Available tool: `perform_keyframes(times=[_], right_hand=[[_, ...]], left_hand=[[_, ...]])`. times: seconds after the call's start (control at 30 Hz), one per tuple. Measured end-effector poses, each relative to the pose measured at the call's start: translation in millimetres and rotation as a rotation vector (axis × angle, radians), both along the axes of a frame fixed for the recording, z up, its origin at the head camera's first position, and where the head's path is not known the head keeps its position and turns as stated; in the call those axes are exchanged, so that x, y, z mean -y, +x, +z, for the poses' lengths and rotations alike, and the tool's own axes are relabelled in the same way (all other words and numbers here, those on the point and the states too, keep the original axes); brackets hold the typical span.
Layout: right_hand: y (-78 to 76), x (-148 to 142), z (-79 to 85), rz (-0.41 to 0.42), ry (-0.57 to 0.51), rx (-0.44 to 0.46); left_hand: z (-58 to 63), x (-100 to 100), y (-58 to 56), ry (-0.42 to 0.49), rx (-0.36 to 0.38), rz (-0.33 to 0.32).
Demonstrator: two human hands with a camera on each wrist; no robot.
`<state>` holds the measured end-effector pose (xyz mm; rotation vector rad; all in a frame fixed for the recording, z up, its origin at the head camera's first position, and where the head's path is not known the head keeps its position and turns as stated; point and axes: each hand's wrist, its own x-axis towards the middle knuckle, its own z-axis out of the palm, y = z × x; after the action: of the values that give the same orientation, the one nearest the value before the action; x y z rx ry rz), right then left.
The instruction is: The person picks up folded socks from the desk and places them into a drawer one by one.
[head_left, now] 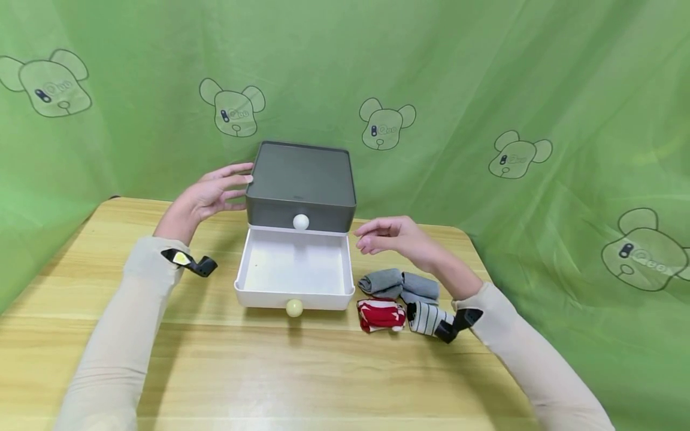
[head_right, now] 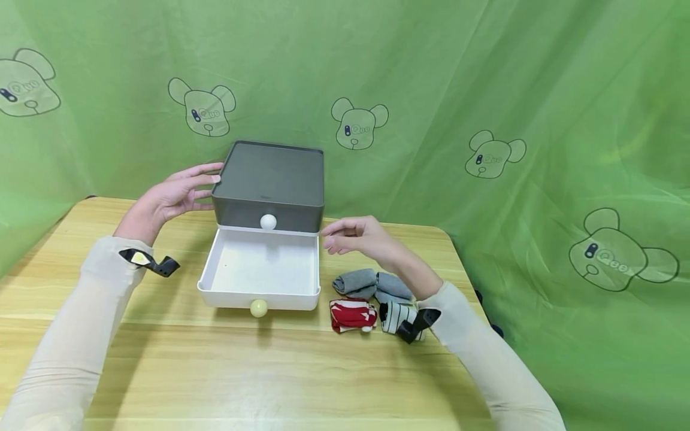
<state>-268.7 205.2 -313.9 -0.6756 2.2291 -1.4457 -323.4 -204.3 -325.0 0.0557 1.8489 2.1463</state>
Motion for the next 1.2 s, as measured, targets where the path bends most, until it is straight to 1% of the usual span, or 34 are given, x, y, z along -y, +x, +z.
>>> perform_keyframes(times=[0.17, 0.23, 0.33, 0.47, 0.57, 0.67, 0.9, 1.2], right_hand=[[-23.8, -17, -17.2, -0.011, 0.193, -0.03], [-31.2, -23, -26.0, -0.007, 0.247, -0.042], [-41.3, -31, -40.8, 0.018, 0.291, -0.065], [-50.6, -40, -57.5, 0.084, 0.354, -0.134], [-53.1, -42, -65.4, 0.115, 0.436, -0.183], [-53.3, -42, -70.2, 0.125, 0.496, -0.191], [-54.2, -42, -81.0, 0.141, 0.569, -0.221], [-54.1, -40, -87.4, 0.126, 0.627, -0.213]], left_hand=[[-0.4, 0, -0.3, -0.001, 0.0, 0.0], [-0.4, 1, -0.5, 0.001, -0.002, 0.0], [-0.4, 1, -0.5, 0.001, -0.004, -0.002], [-0.2, 0, -0.6, -0.003, -0.008, -0.005], [-0.2, 0, -0.9, -0.004, -0.008, -0.005], [-0.3, 0, -0.9, 0.0, -0.007, -0.003], [-0.2, 1, -0.5, 0.004, -0.004, -0.002], [-0.6, 1, -0.5, 0.001, -0.008, -0.001]])
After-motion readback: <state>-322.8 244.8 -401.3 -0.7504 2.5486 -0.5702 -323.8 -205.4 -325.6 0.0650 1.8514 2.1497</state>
